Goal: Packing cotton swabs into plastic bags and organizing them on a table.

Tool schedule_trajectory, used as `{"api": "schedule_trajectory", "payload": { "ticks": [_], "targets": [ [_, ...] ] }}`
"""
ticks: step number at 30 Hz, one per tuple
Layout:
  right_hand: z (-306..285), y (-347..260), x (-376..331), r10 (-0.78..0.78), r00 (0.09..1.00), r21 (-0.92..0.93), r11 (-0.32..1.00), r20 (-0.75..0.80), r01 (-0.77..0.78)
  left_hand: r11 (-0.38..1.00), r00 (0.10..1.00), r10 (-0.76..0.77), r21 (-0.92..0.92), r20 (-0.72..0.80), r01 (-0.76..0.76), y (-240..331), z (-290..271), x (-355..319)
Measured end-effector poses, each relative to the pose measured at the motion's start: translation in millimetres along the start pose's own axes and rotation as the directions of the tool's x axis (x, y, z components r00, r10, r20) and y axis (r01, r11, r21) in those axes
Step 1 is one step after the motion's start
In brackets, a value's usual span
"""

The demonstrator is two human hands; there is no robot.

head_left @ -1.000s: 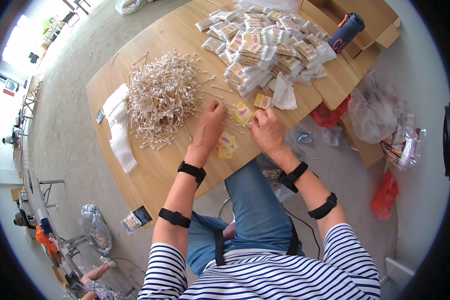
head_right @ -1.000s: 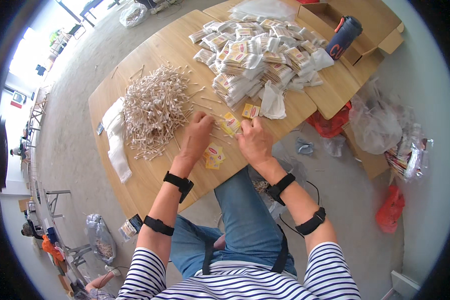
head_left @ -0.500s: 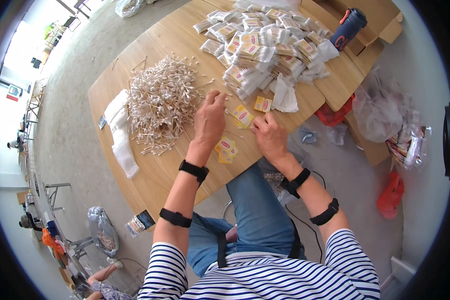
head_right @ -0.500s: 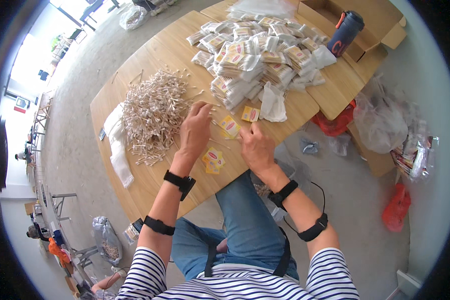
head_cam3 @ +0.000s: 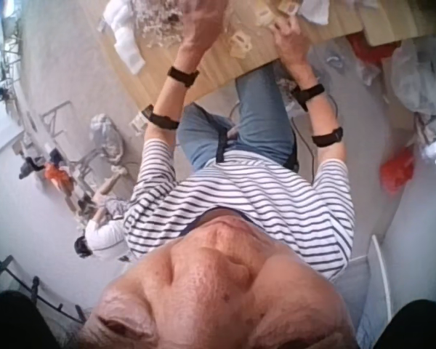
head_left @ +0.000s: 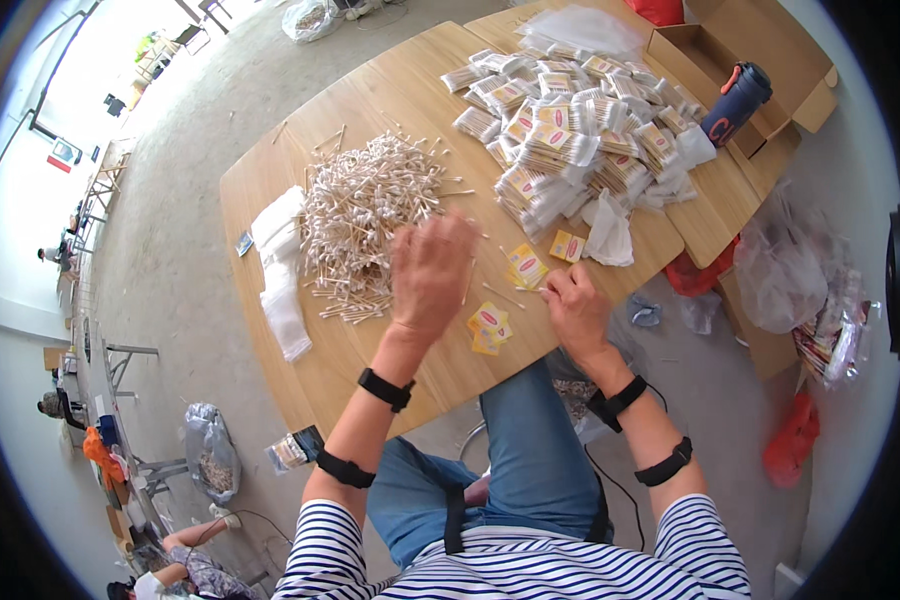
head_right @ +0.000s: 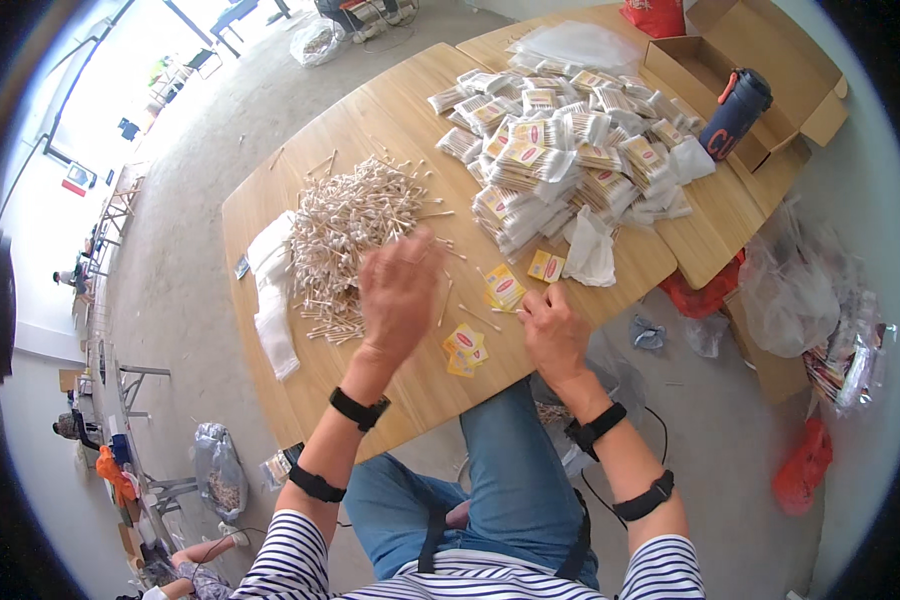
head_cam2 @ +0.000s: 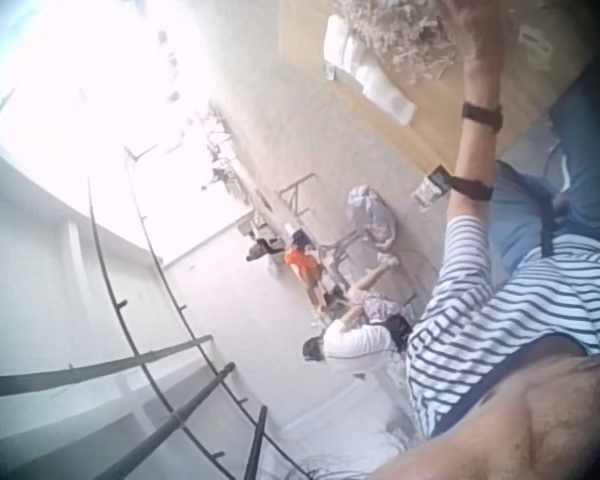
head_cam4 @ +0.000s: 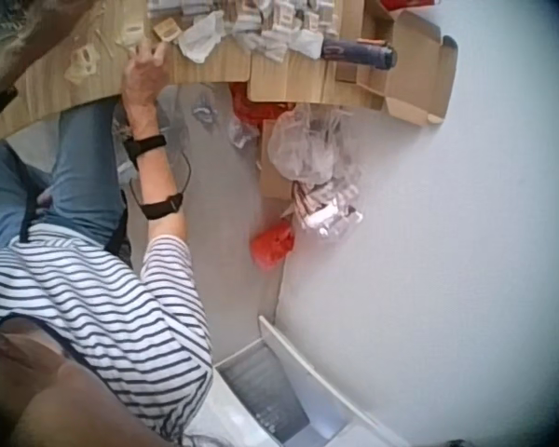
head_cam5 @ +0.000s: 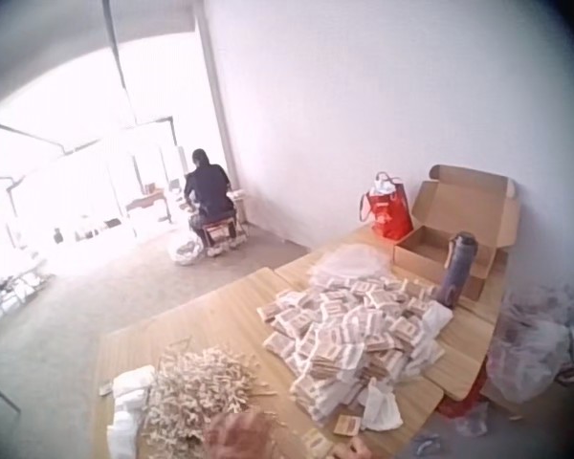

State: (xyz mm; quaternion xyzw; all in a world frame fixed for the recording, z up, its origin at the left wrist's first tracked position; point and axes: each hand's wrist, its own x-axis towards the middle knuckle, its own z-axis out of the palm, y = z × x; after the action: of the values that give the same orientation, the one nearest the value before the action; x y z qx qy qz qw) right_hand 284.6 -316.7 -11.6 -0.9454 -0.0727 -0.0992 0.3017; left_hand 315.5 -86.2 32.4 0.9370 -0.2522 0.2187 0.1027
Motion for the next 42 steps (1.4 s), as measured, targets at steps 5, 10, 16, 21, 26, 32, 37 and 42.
{"api": "schedule_trajectory", "payload": {
  "ticks": [5,10,16,21,26,32,37,42],
  "targets": [
    [-0.5,-12.4,3.3,-0.028,0.999,0.000,1.000,0.018,0.028,0.906,0.939,-0.345,0.254,-0.018,0.338,-64.1,-4.9,-15.3],
    [0.1,-13.3,4.5,-0.031,0.999,-0.002,1.000,0.024,0.031,0.907,0.931,-0.364,0.239,0.034,0.346,-76.7,-11.1,-1.6],
    [-3.1,-8.6,2.4,-0.016,1.000,-0.019,1.000,0.017,0.017,0.987,0.981,-0.061,0.160,0.181,0.032,-7.9,-0.6,-1.4],
    [-0.5,-10.6,3.9,-0.060,0.998,-0.012,0.998,0.009,0.060,0.977,0.968,0.030,-0.210,0.247,0.023,6.1,27.1,-12.5],
    [-0.4,-9.5,2.8,-0.051,0.999,-0.012,0.999,0.008,0.051,0.972,0.996,0.003,-0.232,0.092,0.019,-4.1,34.5,-18.8],
    [-2.3,-8.0,3.0,-0.033,0.999,-0.007,0.999,0.023,0.033,0.965,0.965,-0.255,-0.050,0.054,0.257,-17.5,30.1,-22.7],
    [-0.8,-10.1,4.0,-0.040,0.999,0.004,0.999,0.033,0.040,0.862,0.873,-0.485,0.198,0.048,0.467,-32.6,28.8,-11.1],
    [-2.2,-8.2,3.4,-0.040,0.999,-0.020,0.999,0.029,0.040,0.966,0.994,-0.085,-0.239,0.065,0.098,1.5,32.1,10.4]
  ]
}}
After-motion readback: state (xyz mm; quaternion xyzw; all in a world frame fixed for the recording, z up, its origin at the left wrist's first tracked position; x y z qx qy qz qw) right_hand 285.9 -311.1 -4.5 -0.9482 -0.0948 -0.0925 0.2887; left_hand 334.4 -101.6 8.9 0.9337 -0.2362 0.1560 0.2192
